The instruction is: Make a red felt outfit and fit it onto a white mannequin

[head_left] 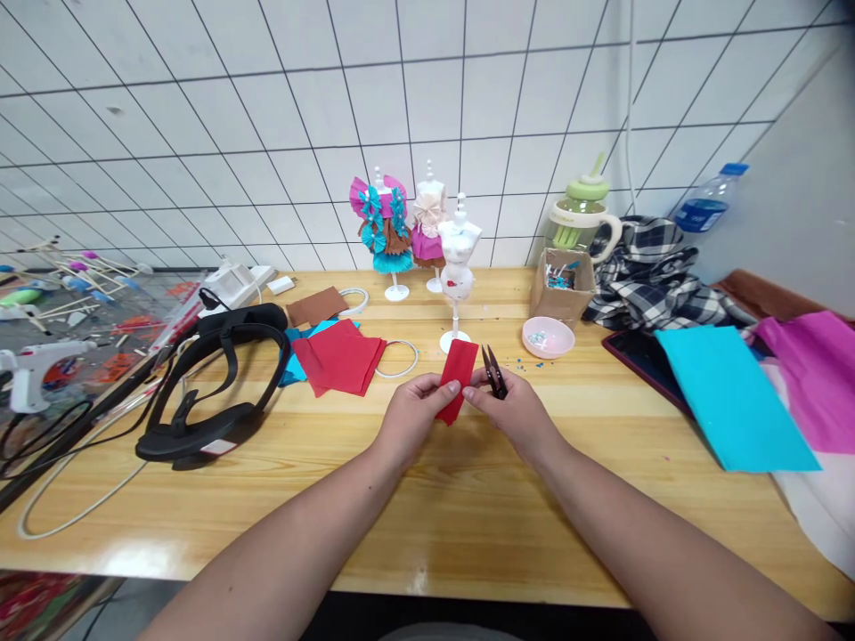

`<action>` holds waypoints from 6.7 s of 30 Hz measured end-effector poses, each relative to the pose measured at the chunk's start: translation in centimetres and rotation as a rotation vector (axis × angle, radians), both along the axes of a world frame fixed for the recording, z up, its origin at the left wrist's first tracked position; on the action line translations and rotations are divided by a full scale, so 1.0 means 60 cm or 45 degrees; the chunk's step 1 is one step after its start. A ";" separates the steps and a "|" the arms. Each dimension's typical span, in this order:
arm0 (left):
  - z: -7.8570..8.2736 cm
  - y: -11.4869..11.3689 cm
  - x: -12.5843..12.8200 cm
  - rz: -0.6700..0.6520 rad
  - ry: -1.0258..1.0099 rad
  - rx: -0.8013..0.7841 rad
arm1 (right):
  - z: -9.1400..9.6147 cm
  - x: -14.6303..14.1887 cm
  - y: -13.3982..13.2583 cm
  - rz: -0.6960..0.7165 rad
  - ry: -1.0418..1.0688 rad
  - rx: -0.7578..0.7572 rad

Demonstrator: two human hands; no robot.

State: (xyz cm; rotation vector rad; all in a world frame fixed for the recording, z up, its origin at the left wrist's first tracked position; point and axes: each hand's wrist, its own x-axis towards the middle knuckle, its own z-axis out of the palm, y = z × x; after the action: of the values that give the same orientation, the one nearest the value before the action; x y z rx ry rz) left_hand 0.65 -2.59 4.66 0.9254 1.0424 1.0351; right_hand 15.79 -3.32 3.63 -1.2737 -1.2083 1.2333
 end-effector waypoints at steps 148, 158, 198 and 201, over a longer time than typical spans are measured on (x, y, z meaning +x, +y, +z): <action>0.017 0.014 -0.027 -0.271 -0.157 0.093 | 0.037 0.008 -0.033 0.619 0.115 -0.141; 0.020 0.019 -0.036 -0.304 0.061 0.321 | 0.032 0.011 -0.032 0.647 0.243 -0.113; 0.016 0.025 -0.049 -0.427 0.088 0.364 | 0.046 0.014 -0.035 0.687 0.055 -0.194; 0.017 0.025 -0.048 -0.404 0.101 0.365 | 0.045 0.012 -0.034 0.684 0.066 -0.210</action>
State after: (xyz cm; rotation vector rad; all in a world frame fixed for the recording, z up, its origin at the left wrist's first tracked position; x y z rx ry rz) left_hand -2.25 -1.09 5.69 1.3281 0.7885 0.8982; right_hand 16.53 -5.37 6.32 -1.0529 -1.4907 1.7698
